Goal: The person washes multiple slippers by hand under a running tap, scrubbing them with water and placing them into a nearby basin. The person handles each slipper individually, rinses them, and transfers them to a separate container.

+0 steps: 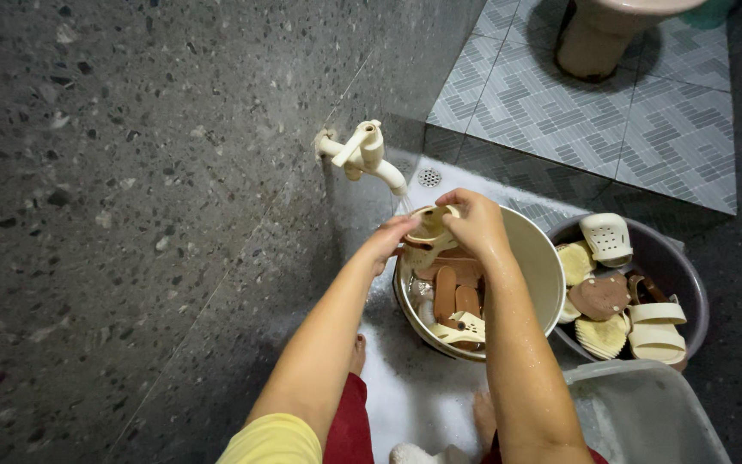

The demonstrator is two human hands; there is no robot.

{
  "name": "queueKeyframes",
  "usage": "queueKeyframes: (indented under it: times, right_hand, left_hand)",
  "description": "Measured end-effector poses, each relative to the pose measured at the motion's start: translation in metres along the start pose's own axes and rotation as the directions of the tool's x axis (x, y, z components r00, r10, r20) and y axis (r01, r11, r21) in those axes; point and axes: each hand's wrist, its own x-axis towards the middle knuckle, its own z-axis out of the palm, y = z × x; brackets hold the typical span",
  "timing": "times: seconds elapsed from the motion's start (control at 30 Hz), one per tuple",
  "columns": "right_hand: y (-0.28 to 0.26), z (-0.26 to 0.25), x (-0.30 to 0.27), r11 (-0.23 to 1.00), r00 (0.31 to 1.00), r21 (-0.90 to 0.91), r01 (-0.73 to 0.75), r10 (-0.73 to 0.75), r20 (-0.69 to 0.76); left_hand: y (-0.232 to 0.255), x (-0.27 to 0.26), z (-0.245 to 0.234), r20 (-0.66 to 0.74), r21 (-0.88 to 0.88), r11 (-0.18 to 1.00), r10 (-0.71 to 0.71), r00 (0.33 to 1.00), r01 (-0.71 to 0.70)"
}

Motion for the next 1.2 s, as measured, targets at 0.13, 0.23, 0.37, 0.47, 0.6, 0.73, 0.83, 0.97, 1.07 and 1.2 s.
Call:
queueKeyframes:
  times: [0.13, 0.23, 0.37, 0.47, 0.6, 0.73, 0.83, 0.97, 1.07, 1.2]
  right_hand:
    - [-0.003, 0.001, 0.002, 0.997, 0.997, 0.024, -0.076, 0.076, 0.024]
    - [-0.003, 0.007, 0.002, 0.995, 0.997, 0.094, -0.032, 0.025, 0.073]
    - [0.011, 0.021, 0.006, 0.959, 0.979, 0.270, -0.091, 0.036, 0.201]
    - [0.040, 0.036, 0.012, 0.938, 0.963, 0.321, -0.126, 0.038, 0.269]
    - [0.106, 0.061, 0.021, 0.863, 0.956, 0.500, -0.074, -0.081, 0.281]
    - [0.181, 0.090, 0.016, 0.878, 0.929, 0.394, -0.271, 0.131, 0.346]
    - [0.216, 0.107, 0.003, 0.924, 0.947, 0.279, -0.262, 0.191, 0.257]
    - [0.215, 0.121, -0.018, 0.906, 0.913, 0.160, -0.392, 0.363, 0.185]
    - [0.188, 0.122, -0.030, 0.892, 0.865, 0.096, -0.442, 0.396, 0.307]
    - [0.145, 0.093, -0.021, 0.983, 0.797, -0.007, -0.186, 0.155, 0.584]
  left_hand:
    - [0.004, -0.004, -0.003, -0.017, 0.004, 0.996, -0.085, 0.996, 0.085]
    - [0.007, -0.010, -0.008, 0.126, -0.289, 0.955, -0.035, 0.991, 0.071]
    - [0.005, -0.015, -0.018, 0.172, -0.370, 0.924, -0.030, 0.985, 0.093]
    - [-0.003, -0.014, -0.028, 0.126, -0.306, 0.935, -0.145, 0.981, 0.178]
    - [-0.016, 0.000, -0.045, -0.022, -0.022, 0.991, -0.136, 0.990, 0.136]
    - [-0.017, 0.016, -0.055, -0.220, 0.493, 0.870, 0.139, 0.966, -0.013]
    - [-0.015, 0.015, -0.040, -0.200, 0.438, 0.891, 0.226, 0.953, -0.120]
    - [-0.009, 0.004, 0.003, -0.229, 0.247, 0.932, 0.321, 0.919, -0.264]
    - [-0.001, -0.003, 0.021, -0.248, 0.323, 0.898, 0.384, 0.889, -0.298]
    - [0.004, -0.002, 0.010, -0.285, 0.535, 0.818, 0.411, 0.866, -0.212]
